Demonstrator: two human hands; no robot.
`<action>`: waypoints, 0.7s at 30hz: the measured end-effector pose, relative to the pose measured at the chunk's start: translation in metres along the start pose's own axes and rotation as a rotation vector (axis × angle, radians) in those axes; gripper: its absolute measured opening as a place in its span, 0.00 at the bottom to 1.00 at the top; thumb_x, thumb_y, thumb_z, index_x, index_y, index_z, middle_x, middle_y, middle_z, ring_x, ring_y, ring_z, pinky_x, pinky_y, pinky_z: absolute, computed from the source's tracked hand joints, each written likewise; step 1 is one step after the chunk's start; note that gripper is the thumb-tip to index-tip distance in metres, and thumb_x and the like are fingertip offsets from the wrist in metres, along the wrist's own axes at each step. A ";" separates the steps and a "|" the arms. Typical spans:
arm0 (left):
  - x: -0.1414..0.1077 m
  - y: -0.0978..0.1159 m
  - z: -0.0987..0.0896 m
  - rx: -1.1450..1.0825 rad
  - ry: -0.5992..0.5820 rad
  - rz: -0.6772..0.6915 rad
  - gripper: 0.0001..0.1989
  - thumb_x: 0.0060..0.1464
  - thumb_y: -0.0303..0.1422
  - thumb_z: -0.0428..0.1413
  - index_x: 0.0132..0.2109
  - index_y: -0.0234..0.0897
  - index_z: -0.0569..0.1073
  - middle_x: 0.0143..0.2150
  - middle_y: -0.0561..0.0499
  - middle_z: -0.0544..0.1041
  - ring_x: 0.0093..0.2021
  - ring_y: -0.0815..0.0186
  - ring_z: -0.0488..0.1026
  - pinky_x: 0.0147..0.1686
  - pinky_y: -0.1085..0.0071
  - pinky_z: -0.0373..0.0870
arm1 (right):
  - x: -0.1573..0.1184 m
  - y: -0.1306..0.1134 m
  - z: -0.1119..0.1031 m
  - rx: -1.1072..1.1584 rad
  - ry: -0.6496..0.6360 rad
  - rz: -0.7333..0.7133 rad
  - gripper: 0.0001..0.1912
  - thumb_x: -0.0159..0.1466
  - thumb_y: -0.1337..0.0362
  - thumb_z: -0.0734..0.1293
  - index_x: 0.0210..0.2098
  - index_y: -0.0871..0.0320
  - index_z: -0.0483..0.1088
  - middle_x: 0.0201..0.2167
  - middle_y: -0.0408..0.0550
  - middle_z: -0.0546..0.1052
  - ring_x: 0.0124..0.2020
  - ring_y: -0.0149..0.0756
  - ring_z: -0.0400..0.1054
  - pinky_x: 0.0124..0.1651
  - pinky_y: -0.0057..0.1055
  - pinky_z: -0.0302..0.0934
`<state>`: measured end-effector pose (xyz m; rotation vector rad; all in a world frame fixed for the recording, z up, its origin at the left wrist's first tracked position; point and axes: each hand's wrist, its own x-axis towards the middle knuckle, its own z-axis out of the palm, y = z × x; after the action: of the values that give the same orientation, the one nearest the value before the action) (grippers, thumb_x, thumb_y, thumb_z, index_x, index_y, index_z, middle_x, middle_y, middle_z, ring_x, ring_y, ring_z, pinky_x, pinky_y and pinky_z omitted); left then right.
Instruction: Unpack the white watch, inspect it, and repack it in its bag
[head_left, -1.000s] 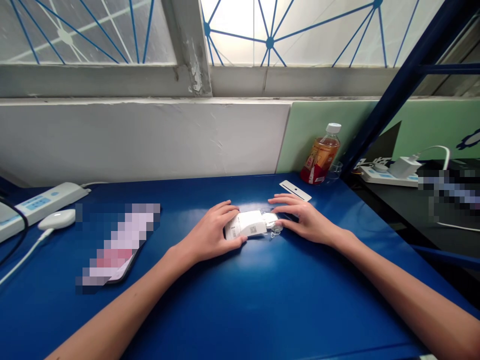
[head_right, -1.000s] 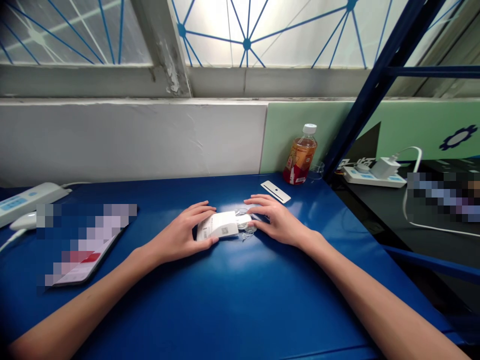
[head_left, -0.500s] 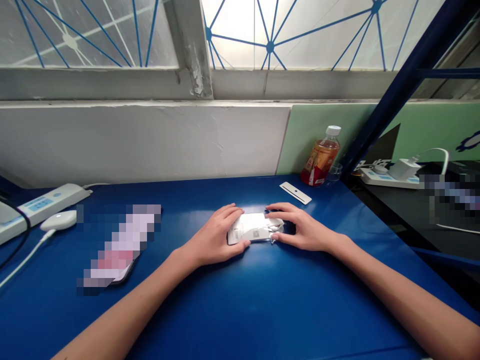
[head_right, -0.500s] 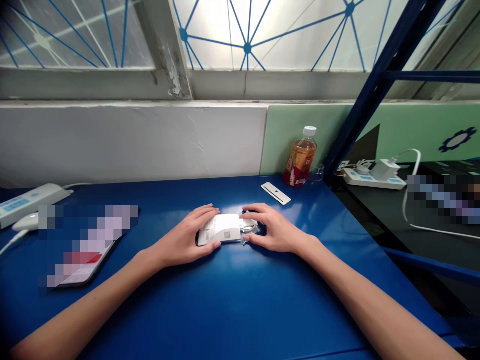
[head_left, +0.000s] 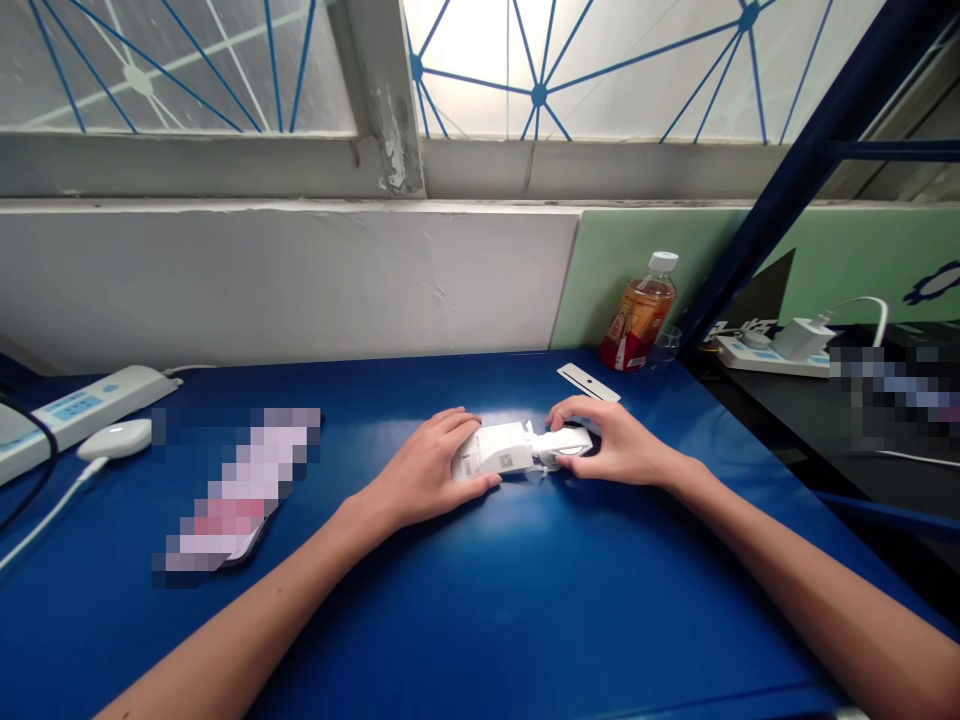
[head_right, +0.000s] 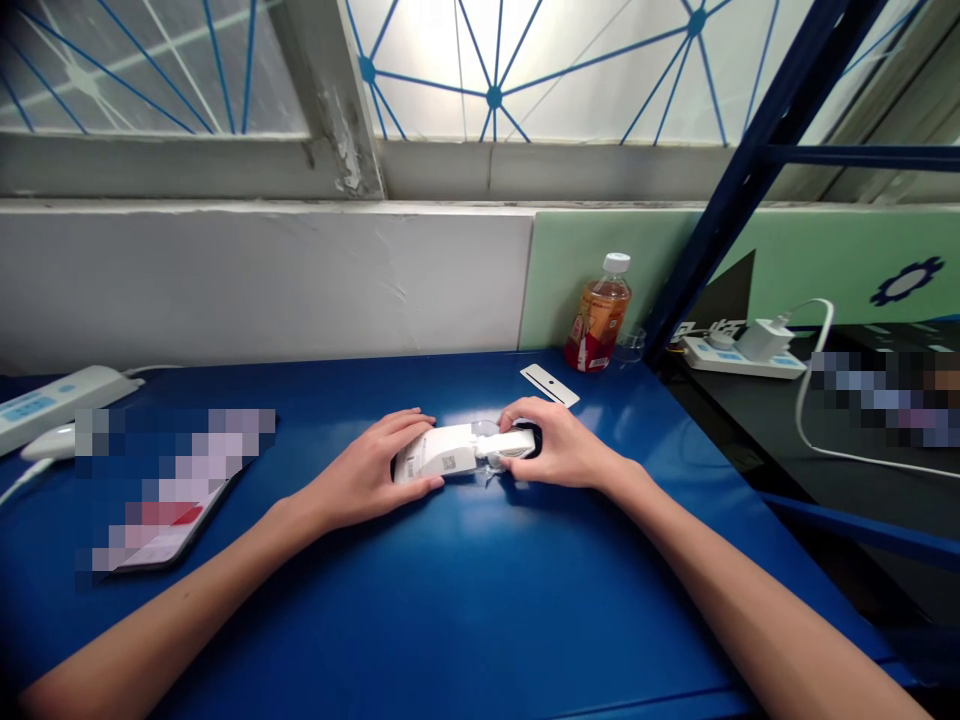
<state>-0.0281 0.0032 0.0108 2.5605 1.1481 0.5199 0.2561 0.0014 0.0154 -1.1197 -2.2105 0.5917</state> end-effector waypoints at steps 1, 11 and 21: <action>0.000 0.000 -0.001 -0.002 0.003 0.003 0.29 0.54 0.49 0.59 0.56 0.35 0.71 0.59 0.39 0.72 0.63 0.47 0.63 0.60 0.51 0.62 | 0.000 0.001 -0.002 -0.001 0.007 0.028 0.11 0.51 0.65 0.72 0.36 0.56 0.73 0.37 0.47 0.79 0.36 0.40 0.73 0.40 0.34 0.67; -0.001 0.001 -0.001 -0.043 0.006 -0.034 0.31 0.51 0.49 0.61 0.56 0.35 0.71 0.59 0.39 0.71 0.63 0.47 0.63 0.60 0.52 0.63 | 0.001 0.011 0.001 0.010 0.186 0.182 0.15 0.62 0.54 0.67 0.28 0.58 0.77 0.26 0.46 0.79 0.28 0.38 0.72 0.30 0.31 0.62; -0.003 0.007 0.001 -0.063 -0.036 -0.051 0.32 0.50 0.50 0.62 0.57 0.36 0.72 0.62 0.38 0.68 0.65 0.44 0.59 0.61 0.49 0.62 | 0.005 0.005 0.006 0.580 0.489 0.290 0.20 0.60 0.45 0.69 0.31 0.58 0.74 0.31 0.49 0.80 0.31 0.40 0.75 0.35 0.35 0.70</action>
<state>-0.0254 -0.0039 0.0123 2.4705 1.1631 0.4884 0.2522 0.0075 0.0095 -1.1193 -1.3487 0.8967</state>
